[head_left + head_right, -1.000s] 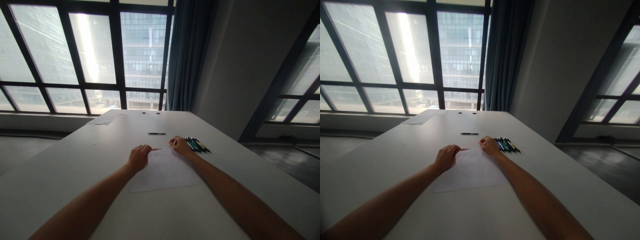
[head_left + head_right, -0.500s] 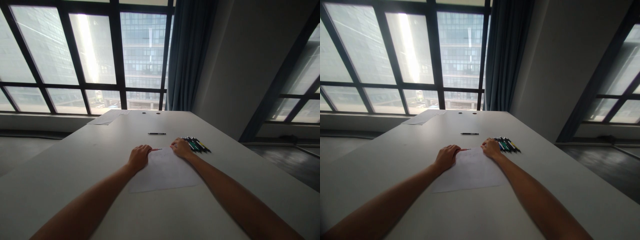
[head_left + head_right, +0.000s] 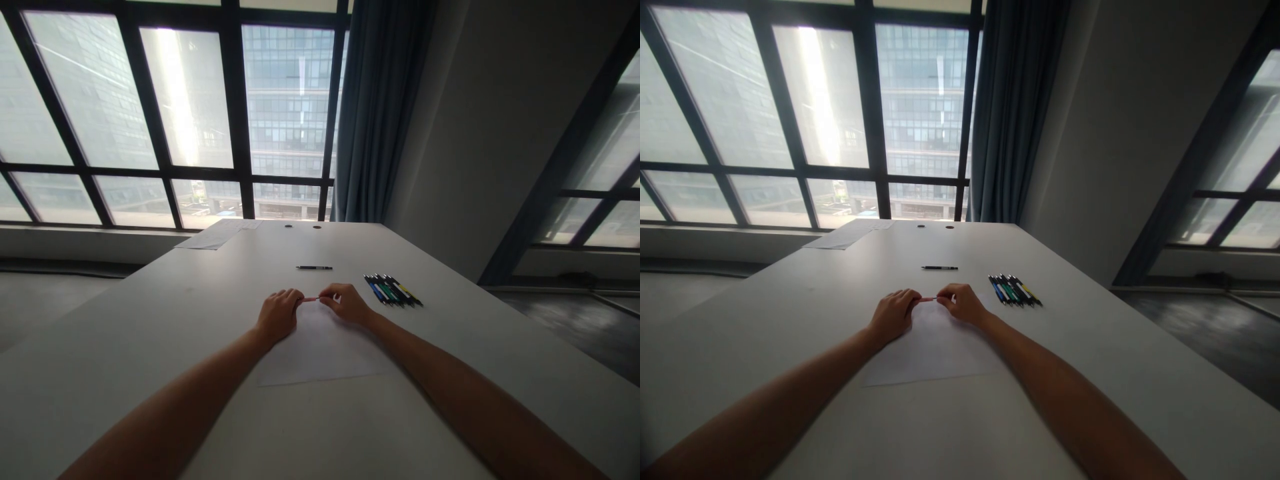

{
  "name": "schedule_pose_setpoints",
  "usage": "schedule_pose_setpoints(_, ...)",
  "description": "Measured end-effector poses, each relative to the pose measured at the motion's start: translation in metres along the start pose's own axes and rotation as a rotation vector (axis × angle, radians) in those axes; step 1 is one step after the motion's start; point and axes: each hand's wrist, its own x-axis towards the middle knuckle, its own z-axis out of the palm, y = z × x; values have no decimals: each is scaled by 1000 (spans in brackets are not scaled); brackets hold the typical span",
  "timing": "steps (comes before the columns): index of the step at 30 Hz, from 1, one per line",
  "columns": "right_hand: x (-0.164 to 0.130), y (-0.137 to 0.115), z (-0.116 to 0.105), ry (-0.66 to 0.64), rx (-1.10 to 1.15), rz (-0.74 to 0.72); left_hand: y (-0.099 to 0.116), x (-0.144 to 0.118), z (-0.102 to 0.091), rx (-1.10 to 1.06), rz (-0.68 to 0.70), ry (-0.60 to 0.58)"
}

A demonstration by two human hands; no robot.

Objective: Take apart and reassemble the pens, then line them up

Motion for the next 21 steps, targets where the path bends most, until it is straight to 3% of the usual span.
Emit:
schedule_pose_setpoints(9,-6,-22,16,77,10,-67,2,0,-1,-181,151,-43)
schedule_pose_setpoints(14,-7,-19,11,126,16,-83,2,-1,-2,-137,107,-66)
schedule_pose_setpoints(21,-3,6,2,287,-17,39,6,0,-8,-4,-10,-114)
